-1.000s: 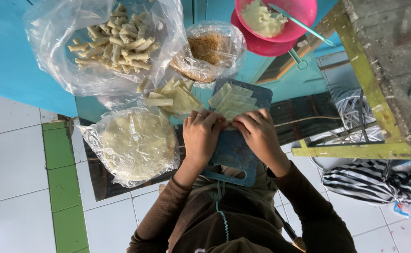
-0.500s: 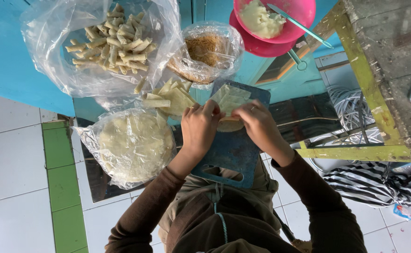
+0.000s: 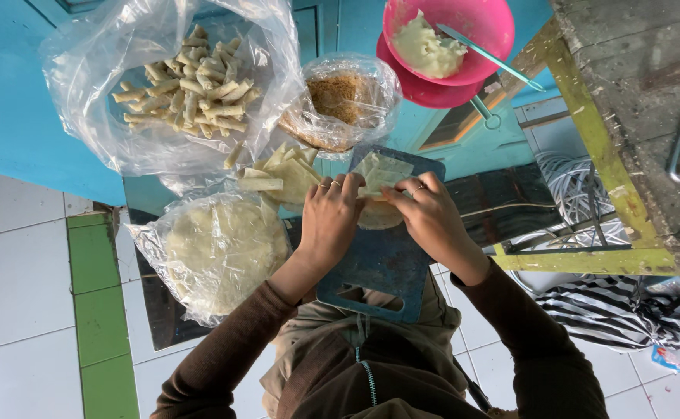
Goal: The person takes thin dough wrappers from a pile on a cutting board, scoops filling from a pink bowl with a small spatula, places the filling on a wrapper, and folds the wrapper over it. The folded snacks are set aside with a bag of already rolled dough pieces on the table.
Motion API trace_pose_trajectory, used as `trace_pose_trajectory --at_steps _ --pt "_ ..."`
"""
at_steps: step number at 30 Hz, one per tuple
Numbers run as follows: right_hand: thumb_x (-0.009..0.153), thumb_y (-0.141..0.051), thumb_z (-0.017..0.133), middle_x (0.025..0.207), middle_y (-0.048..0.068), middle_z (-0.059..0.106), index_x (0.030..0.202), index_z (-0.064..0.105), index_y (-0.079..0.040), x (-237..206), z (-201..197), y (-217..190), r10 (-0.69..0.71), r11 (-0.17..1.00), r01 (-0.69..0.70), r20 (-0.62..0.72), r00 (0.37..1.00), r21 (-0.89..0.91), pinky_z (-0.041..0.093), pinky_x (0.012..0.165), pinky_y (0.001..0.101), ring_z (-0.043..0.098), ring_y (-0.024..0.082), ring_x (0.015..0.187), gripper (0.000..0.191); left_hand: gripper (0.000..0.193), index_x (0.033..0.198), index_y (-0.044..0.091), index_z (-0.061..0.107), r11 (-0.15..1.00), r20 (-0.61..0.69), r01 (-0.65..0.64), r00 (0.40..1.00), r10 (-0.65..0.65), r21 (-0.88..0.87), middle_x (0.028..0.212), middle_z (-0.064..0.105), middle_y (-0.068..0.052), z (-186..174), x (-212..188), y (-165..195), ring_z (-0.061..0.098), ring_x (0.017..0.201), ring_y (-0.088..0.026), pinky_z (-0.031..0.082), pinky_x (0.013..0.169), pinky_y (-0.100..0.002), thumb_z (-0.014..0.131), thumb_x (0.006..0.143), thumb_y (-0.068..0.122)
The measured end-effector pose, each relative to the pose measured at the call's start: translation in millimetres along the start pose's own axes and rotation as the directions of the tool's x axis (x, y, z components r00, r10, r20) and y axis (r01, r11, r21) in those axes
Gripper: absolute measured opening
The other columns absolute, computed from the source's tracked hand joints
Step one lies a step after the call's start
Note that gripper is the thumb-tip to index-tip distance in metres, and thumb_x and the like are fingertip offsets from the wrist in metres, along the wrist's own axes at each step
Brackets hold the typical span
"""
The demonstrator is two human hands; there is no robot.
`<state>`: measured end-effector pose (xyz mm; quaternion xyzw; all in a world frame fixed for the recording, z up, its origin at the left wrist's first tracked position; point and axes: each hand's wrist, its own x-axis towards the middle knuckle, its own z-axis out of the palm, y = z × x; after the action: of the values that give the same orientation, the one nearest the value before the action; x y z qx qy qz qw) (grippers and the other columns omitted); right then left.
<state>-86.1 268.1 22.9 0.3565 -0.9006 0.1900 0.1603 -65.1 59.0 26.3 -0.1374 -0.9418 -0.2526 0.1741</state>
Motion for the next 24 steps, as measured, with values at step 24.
trace_pose_trajectory --at_steps 24 --pt "0.094 -0.003 0.083 0.117 0.002 0.072 0.120 0.073 -0.008 200.9 -20.8 -74.9 -0.481 0.873 0.472 -0.387 0.787 -0.125 0.048 0.083 0.0335 0.056 0.019 0.100 0.029 0.024 0.099 0.006 0.058 0.904 0.141 0.134 0.987 -0.082 -0.407 0.087 0.069 -0.014 -20.3 -20.3 -50.6 0.067 0.088 -0.038 0.052 0.076 -0.049 0.074 0.090 0.021"
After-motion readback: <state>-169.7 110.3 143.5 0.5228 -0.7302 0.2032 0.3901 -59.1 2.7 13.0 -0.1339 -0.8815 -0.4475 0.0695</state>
